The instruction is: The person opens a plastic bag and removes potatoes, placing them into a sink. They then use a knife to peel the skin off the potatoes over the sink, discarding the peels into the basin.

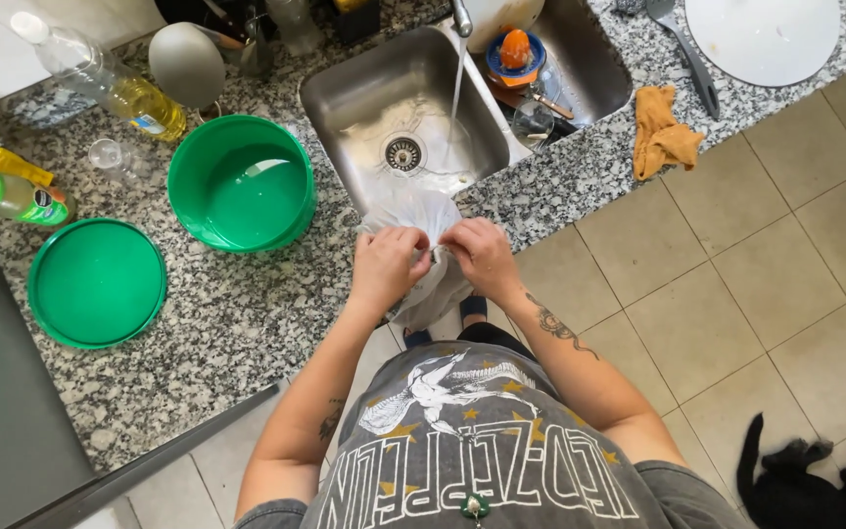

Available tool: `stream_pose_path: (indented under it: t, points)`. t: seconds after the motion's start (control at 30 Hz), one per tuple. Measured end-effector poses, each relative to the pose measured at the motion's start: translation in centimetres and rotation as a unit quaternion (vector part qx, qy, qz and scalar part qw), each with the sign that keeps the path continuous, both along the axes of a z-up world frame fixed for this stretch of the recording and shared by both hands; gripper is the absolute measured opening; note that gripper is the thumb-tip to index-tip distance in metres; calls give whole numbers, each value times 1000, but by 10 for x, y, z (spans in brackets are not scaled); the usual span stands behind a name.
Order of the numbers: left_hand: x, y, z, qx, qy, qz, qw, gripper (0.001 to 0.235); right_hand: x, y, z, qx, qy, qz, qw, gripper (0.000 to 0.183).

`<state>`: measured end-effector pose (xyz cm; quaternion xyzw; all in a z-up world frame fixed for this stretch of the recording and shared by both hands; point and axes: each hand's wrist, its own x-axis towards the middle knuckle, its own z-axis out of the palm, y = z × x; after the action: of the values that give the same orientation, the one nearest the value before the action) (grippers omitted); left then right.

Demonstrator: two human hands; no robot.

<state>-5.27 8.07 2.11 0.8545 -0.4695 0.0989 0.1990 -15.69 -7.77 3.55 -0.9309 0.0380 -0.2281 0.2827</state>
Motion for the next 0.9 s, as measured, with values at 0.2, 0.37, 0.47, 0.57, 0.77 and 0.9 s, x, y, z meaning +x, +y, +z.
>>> stream_pose_path:
  t: [0.2,0.37,0.47,0.57,0.77,0.9]
  points:
    - [-4,0,14,20,32,33,999,13,1,4,13,-46,9,7,999,6]
    - [0,6,30,-52,281,22,958,11,-2,0,23,15,16,36,999,3]
    - [-1,11,43,-142,469,13,872,13,0,0,16,84,24,53,995,3]
    - [-2,14,39,-204,567,17,798,20,4,2,8,120,21,43,992,13]
    - [0,13,7,-241,438,6,866,22,13,3,-1,133,22,66,989,11]
    - [1,10,15,-257,319,-53,911,25,18,0,18,145,21,116,982,20]
